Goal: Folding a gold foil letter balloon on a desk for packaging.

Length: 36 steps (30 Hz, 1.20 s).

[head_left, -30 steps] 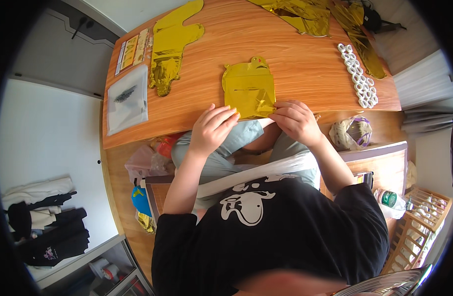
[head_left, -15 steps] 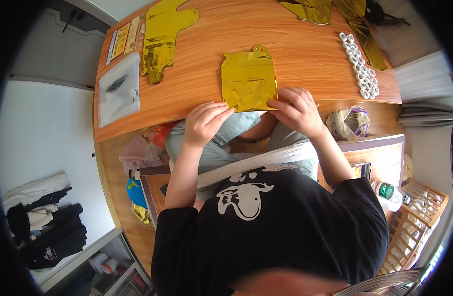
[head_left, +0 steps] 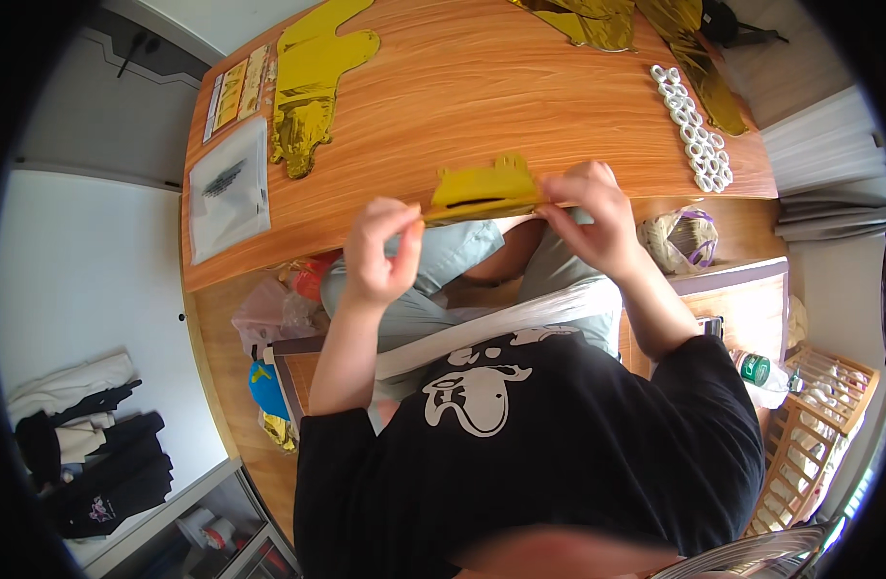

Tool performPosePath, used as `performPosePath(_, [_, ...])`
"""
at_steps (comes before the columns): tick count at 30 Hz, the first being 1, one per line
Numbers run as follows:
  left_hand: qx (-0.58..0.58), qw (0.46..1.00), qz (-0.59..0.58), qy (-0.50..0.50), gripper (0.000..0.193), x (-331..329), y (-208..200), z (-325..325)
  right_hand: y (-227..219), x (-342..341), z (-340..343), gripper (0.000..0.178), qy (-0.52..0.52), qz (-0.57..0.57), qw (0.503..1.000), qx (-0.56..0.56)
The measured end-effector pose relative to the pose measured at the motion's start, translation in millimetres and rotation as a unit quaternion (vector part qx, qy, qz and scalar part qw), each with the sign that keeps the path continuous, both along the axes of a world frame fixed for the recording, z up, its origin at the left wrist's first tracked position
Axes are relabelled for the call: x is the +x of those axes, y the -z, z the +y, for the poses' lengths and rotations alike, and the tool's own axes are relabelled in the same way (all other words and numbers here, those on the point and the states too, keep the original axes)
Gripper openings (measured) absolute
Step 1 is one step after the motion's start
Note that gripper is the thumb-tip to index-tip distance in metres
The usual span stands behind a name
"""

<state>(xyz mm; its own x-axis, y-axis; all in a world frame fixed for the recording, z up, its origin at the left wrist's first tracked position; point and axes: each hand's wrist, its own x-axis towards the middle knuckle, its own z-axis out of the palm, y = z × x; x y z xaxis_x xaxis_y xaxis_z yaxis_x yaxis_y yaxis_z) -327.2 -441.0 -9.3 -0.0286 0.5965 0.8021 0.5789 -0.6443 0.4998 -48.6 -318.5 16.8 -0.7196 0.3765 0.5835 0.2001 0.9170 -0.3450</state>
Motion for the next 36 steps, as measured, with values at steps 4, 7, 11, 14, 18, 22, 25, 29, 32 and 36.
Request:
performPosePath(4, [-0.223, 0.965, -0.131, 0.030, 0.028, -12.4, -58.1, 21.4, -29.2, -29.4, 7.7, 0.063, -0.035, 0.146, 0.915, -0.374])
performPosePath(7, [-0.324, 0.937, -0.129, 0.021, 0.026, -38.4, -63.9, 52.2, -29.7, -53.1, 42.1, 0.060, 0.020, 0.068, 0.927, -0.369])
performPosePath(11, [-0.426, 0.902, 0.028, -0.068, 0.028, -50.7, -34.0, 86.8, -2.2, -67.4, 85.5, 0.050, 0.077, -0.047, 0.942, -0.323])
performPosePath(14, [-0.427, 0.880, 0.164, -0.131, 0.032, -45.6, -21.8, 97.5, 12.2, -69.6, 100.5, 0.048, 0.079, -0.078, 0.956, -0.271])
performPosePath(18, [-0.294, 0.911, 0.275, -0.091, 0.041, -26.2, -18.5, 110.0, 22.6, -69.4, 107.1, 0.046, 0.059, -0.078, 0.968, -0.232])
performPosePath(22, [-0.257, 0.894, 0.367, 0.024, 0.055, -21.2, 3.4, 128.2, 26.6, -72.2, 108.7, 0.045, 0.045, -0.081, 0.972, -0.214])
performPosePath(25, [-0.268, 0.892, 0.363, 0.042, 0.056, -21.0, 19.4, 128.8, 25.3, -71.0, 110.2, 0.042, 0.038, -0.091, 0.973, -0.211])
performPosePath(29, [-0.268, 0.891, 0.364, 0.043, 0.056, -19.4, 19.6, 130.0, 27.9, -65.5, 119.8, 0.036, 0.005, -0.070, 0.974, -0.218])
performPosePath(32, [-0.284, 0.888, 0.358, 0.054, 0.056, -21.9, 20.7, 129.6, 14.1, -51.0, 126.6, 0.032, -0.064, -0.131, 0.977, -0.153])
performPosePath(36, [-0.282, 0.889, 0.358, 0.054, 0.056, -19.4, 19.0, 129.2, 18.0, -45.0, 134.5, 0.030, -0.097, -0.138, 0.981, -0.095])
